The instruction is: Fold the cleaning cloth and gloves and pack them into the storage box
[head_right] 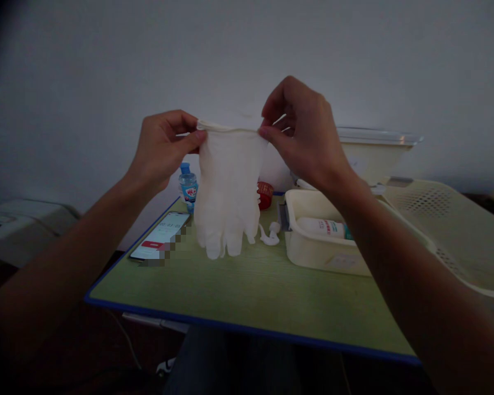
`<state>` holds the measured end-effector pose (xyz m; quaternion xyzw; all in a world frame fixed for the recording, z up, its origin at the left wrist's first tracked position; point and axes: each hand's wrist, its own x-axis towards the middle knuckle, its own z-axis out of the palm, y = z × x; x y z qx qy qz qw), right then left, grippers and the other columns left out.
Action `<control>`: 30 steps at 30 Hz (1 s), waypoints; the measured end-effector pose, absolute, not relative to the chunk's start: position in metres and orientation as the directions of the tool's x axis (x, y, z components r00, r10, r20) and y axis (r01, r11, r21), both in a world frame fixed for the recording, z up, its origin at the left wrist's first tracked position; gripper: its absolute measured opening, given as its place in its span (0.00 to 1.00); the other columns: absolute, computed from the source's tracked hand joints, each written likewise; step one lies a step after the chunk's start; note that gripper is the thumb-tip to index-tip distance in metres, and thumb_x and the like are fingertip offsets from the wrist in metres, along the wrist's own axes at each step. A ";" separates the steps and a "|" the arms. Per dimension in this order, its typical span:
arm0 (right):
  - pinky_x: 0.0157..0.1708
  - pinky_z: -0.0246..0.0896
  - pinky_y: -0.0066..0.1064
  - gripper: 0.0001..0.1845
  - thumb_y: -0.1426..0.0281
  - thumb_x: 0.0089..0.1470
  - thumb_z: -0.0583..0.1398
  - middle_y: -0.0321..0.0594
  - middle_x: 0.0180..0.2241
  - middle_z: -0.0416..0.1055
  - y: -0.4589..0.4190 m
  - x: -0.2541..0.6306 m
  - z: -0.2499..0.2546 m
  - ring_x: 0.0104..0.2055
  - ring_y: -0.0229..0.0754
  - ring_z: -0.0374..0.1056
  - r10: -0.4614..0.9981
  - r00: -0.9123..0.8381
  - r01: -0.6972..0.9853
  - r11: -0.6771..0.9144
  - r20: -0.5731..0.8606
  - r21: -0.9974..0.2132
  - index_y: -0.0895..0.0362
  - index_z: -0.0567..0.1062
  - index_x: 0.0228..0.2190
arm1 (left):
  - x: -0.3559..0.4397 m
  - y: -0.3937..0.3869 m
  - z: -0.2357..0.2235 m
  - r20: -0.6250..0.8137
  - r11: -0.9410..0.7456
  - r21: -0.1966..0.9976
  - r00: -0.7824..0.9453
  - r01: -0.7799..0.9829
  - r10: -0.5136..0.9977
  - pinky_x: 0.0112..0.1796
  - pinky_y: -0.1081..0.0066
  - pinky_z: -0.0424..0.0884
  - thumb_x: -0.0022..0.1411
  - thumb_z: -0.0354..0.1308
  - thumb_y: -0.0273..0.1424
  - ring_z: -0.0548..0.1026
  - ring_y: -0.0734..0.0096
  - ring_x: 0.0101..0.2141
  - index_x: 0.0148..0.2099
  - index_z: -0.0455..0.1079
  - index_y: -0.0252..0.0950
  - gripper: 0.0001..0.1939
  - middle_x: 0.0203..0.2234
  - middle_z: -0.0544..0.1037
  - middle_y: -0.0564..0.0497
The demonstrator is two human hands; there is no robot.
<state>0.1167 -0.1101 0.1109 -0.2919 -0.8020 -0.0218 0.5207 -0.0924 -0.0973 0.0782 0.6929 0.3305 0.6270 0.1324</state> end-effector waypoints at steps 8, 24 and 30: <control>0.28 0.62 0.22 0.10 0.81 0.44 0.62 0.31 0.28 0.67 -0.144 0.118 0.117 0.30 0.28 0.66 0.387 -0.261 0.513 0.832 0.884 -0.212 0.59 0.66 0.27 | -0.086 -0.134 0.091 0.808 -0.765 0.556 0.005 0.325 0.590 0.28 0.77 0.72 0.53 0.62 0.24 0.68 0.82 0.24 0.26 0.64 0.35 0.09 0.21 0.68 0.57; 0.30 0.66 0.32 0.13 0.83 0.40 0.62 0.32 0.22 0.71 -0.103 0.118 0.092 0.27 0.38 0.70 0.673 -0.273 0.590 0.681 0.687 -0.433 0.56 0.70 0.28 | -0.077 -0.105 0.071 0.536 -0.497 0.798 -0.024 0.342 0.844 0.21 0.78 0.60 0.50 0.58 0.16 0.62 0.85 0.16 0.25 0.68 0.30 0.07 0.15 0.66 0.60; 0.32 0.62 0.28 0.16 0.80 0.46 0.60 0.37 0.33 0.72 -0.087 0.110 0.127 0.31 0.35 0.68 0.490 -0.169 0.676 0.689 0.855 -0.262 0.56 0.67 0.38 | -0.080 -0.051 0.109 0.634 -0.591 0.758 -0.094 0.277 0.768 0.32 0.74 0.68 0.56 0.60 0.23 0.72 0.81 0.27 0.32 0.67 0.34 0.04 0.27 0.74 0.56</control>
